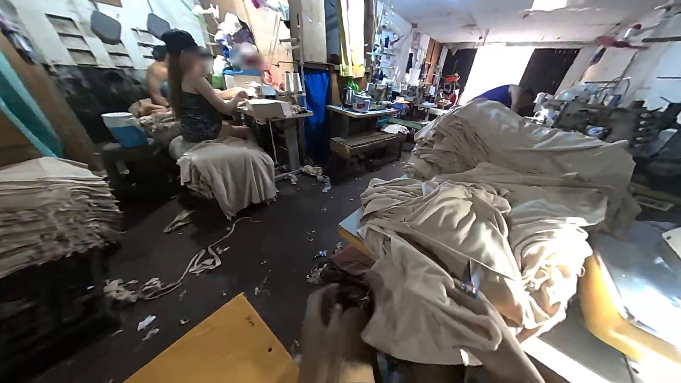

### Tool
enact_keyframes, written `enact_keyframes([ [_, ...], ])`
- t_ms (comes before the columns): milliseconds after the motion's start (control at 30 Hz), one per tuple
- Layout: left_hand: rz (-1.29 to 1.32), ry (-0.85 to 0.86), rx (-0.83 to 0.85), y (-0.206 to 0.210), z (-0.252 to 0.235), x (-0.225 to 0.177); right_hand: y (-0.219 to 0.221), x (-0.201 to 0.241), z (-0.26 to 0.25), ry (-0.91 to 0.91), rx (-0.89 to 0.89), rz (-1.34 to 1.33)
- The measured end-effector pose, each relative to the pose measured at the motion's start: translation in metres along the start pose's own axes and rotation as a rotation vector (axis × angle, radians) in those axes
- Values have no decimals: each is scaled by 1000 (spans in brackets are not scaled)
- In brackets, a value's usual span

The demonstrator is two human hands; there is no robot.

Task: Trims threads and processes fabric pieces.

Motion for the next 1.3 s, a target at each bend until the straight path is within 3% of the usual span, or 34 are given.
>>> enact_keyframes([
  [67, 310, -96, 259, 43, 5, -26, 1, 5, -5, 69, 45, -92],
  [133, 702, -335, 431, 84, 5, -59, 4, 7, -9, 96, 60, -50],
  [200, 993, -490, 364, 100, -2, -83, 1, 11, -7, 64, 25, 124],
  [267, 1103, -439, 232, 99, -10, -89, -9, 15, -3, -88, -99, 518],
  [333, 1004, -265, 115, 90, -12, -88, -17, 16, 1, -334, -229, 882],
  [400, 913, -140, 59, 82, -10, -92, -10, 17, 4, -494, -217, 871],
  [433, 914, -123, 69, 81, -9, -94, -3, 16, 6, -508, -127, 806],
  [567, 1003, -179, 150, 84, -11, -93, 26, -1, 2, -317, 205, 673],
  [767, 812, -9, 197, 68, -12, -83, 14, 10, -2, -147, 105, 323],
  [867, 657, 109, 331, 69, -13, -94, 12, 20, -2, -194, 105, 559],
  [933, 501, 239, 330, 73, -14, -95, 7, 30, 4, -317, -29, 841],
  [1033, 73, 440, -2, 70, -22, -68, -23, 55, 23, -597, -469, 1274],
  [1067, -45, 455, -39, 73, -23, -57, -33, 54, 27, -604, -520, 1390],
  [1133, -178, 408, -27, 91, -15, -30, -45, 33, 33, -531, -449, 1596],
  [1200, -152, 315, 64, 107, -8, -5, -50, 21, 38, -248, -290, 1671],
  [1300, -150, 251, 186, 101, -9, -2, -53, 42, 35, 160, -104, 1590],
])
Point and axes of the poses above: each hand's wrist, its own z-axis away from the middle knuckle, its own y-axis out of the palm, x = y × z, the point moved 2 cm from there along -z, towards the middle knuckle, and after that the axes turned 8 degrees about x, right-handed, at the moved point
